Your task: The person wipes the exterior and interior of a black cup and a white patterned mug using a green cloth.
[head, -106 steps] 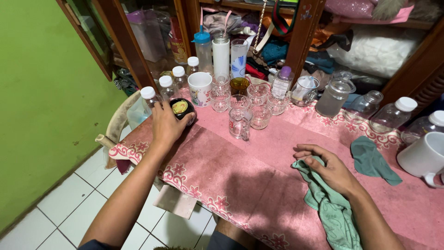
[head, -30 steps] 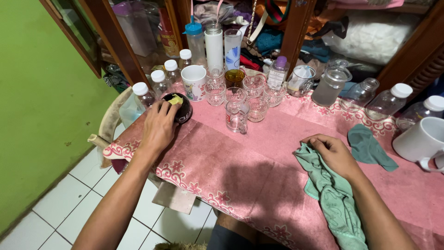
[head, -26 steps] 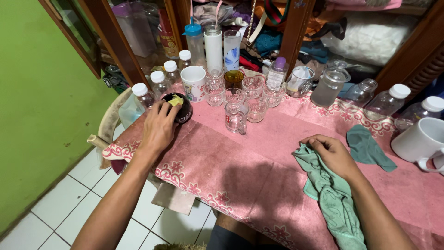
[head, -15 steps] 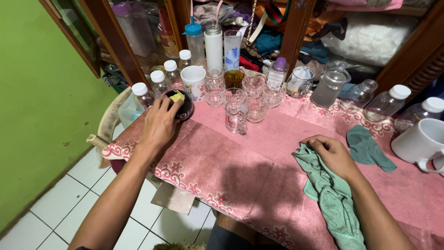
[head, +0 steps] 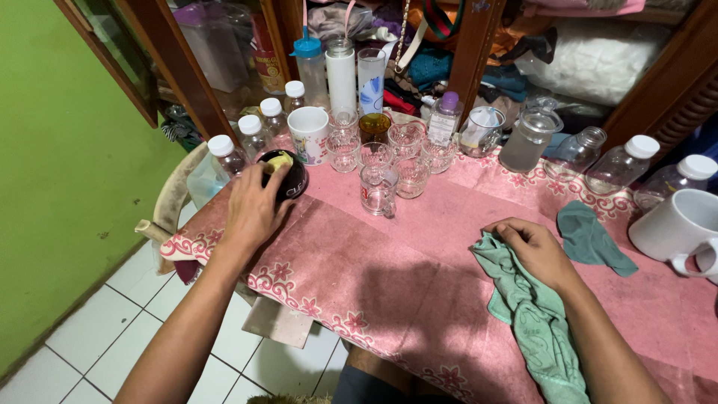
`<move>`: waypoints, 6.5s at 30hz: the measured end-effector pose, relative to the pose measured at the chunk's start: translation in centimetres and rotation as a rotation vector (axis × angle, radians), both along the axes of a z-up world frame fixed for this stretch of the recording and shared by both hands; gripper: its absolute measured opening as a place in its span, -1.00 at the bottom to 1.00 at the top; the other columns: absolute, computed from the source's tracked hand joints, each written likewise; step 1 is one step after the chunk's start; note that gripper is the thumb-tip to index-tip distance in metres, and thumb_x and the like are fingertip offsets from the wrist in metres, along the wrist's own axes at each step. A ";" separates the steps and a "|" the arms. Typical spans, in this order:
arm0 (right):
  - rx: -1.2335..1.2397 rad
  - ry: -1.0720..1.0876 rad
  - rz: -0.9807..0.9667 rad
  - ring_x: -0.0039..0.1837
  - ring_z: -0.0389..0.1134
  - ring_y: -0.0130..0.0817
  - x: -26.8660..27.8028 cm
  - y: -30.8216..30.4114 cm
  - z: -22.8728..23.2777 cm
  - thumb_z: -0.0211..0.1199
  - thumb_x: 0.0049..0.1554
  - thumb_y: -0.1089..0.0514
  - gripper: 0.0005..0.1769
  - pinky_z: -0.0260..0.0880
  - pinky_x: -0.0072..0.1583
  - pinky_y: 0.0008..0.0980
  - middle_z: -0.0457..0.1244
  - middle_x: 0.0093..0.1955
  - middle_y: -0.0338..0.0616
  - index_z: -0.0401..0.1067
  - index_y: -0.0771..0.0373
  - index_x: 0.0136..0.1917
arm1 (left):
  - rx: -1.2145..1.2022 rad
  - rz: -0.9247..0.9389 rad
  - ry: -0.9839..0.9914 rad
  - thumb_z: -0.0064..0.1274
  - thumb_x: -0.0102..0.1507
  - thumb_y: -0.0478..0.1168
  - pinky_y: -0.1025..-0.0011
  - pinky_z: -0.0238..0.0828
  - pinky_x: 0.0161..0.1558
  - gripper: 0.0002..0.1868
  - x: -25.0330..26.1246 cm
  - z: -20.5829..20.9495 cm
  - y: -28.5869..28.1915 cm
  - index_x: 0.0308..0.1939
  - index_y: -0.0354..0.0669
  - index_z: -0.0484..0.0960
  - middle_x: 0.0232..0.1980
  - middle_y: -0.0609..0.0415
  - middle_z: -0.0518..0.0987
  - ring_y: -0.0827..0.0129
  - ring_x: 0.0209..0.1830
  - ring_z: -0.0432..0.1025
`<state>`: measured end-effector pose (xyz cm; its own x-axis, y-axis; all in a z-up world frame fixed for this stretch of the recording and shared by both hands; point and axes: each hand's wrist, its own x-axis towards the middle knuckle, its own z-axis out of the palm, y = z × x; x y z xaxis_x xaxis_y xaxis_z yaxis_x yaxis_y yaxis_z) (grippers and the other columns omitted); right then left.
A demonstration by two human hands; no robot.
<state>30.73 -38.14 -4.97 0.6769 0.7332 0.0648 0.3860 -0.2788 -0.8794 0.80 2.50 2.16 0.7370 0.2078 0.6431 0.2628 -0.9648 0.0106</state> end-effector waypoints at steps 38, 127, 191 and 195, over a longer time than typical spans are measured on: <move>-0.016 -0.104 -0.026 0.07 0.46 -0.43 -0.7 0.4 0.4 0.11 0.26 0.06 -0.65 0.42 0.17 -0.40 0.49 -0.02 -0.14 0.60 0.32 0.05 | 0.329 0.063 0.214 0.08 0.16 -0.32 0.18 0.27 0.00 -0.93 11.5 11.3 2.7 -0.37 -0.10 0.67 -0.41 -0.09 0.63 0.12 -0.35 0.55; -0.052 -0.688 -0.428 0.31 0.31 0.02 -1.1 -1.5 3.3 -0.05 0.29 0.10 -0.58 0.30 0.31 -0.12 0.28 0.32 0.05 0.36 0.22 0.36 | -2.186 -1.229 0.040 -0.73 0.44 0.40 0.28 0.29 0.32 -0.03 27.2 -11.5 -25.5 0.45 -0.42 0.28 0.26 -0.06 0.53 0.26 0.25 0.42; 0.250 -0.680 -0.509 -0.29 0.16 -0.22 0.7 -3.9 3.0 0.06 0.37 0.14 -0.60 0.17 -0.15 -0.24 0.12 -0.35 -0.06 0.24 0.39 -0.27 | -0.683 -1.048 0.261 -0.16 0.41 -0.13 -0.07 0.28 -0.11 -0.75 21.6 -3.5 -26.2 -0.19 -0.25 0.47 -0.26 -0.27 0.55 -0.21 -0.19 0.41; 0.563 -0.331 -0.522 -0.20 0.08 -0.53 1.8 -3.4 1.0 -0.11 0.46 -0.05 -0.50 0.14 -0.15 -0.39 0.12 -0.29 -0.31 0.26 0.29 -0.22 | -0.734 -1.020 0.276 -0.15 0.40 -0.10 -0.05 0.29 -0.10 -0.73 21.8 -4.0 -26.0 -0.18 -0.26 0.49 -0.28 -0.28 0.54 -0.20 -0.18 0.42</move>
